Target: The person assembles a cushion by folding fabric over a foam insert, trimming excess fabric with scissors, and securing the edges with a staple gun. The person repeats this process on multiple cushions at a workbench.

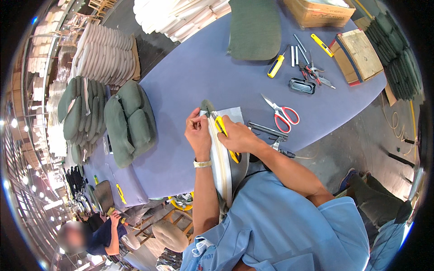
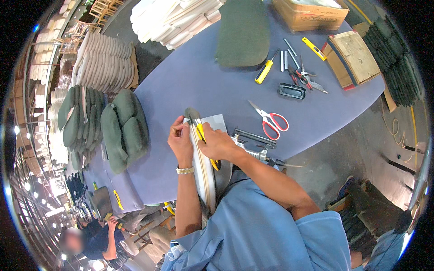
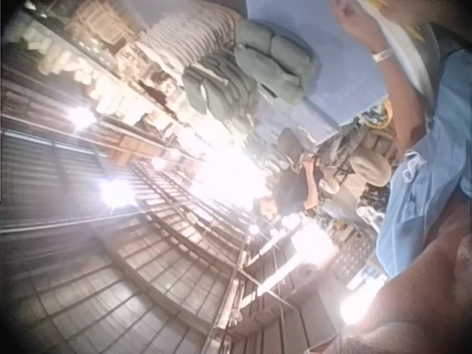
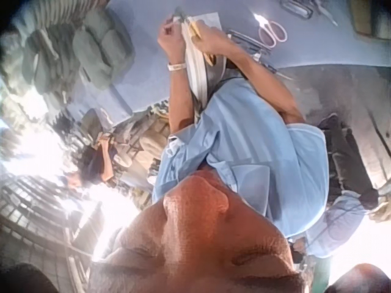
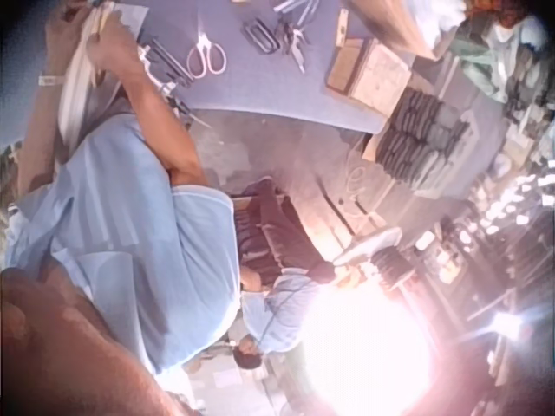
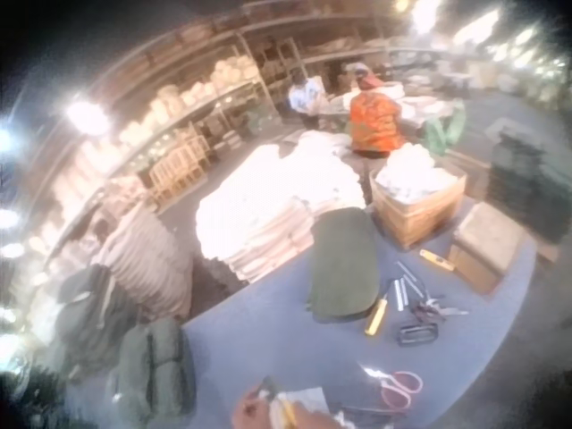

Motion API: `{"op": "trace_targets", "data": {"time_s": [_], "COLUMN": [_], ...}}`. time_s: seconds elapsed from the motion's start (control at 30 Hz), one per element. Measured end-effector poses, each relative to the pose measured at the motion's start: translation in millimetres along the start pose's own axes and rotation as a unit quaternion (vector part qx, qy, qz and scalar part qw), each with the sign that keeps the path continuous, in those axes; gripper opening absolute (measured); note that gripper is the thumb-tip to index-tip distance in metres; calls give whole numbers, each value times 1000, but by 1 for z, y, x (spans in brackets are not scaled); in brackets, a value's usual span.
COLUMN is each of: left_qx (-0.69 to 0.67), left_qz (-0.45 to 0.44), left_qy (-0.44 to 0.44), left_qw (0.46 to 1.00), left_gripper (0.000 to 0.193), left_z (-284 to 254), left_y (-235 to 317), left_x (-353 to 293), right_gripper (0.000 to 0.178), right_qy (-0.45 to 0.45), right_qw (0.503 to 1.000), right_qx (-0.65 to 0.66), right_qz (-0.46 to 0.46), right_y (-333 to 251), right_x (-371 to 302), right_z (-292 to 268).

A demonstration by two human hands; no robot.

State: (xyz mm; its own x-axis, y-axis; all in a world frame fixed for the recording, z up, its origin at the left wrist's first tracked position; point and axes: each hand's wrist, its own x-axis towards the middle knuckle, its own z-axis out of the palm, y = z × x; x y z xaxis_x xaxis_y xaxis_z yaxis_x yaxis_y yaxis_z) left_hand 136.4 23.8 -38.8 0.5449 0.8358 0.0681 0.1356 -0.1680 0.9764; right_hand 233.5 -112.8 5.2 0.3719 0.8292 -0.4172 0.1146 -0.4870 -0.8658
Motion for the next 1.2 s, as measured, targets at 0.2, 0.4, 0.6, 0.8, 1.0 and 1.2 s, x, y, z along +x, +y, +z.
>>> {"op": "trace_targets", "data": {"time_s": [0.2,0.4,0.6,0.8,1.0,1.2], "left_qx": [195,347,416,372,270,203], "left_qz": [22,33,193,205,150,129], "left_qy": [8,-59,-59,-46,11,21], "left_qw": [981,936,887,904,951,970], "left_gripper": [24,36,28,19,11,7], "left_z": [-1,-7,-1,1,2,0], "left_y": [16,41,38,30,17,7], "left_x": [2,10,5,5,2,3], "right_gripper": [47,42,39,40,46,44], "right_qy": [42,18,35,27,17,7], "right_qw": [996,989,987,987,994,998], "right_qx": [71,145,154,158,91,16], "right_qz": [-16,-7,-33,-30,-64,-55], "right_y": [14,6,15,12,20,13], "right_x": [15,9,16,15,22,29], "right_z": [0,-7,1,-2,1,0]}}
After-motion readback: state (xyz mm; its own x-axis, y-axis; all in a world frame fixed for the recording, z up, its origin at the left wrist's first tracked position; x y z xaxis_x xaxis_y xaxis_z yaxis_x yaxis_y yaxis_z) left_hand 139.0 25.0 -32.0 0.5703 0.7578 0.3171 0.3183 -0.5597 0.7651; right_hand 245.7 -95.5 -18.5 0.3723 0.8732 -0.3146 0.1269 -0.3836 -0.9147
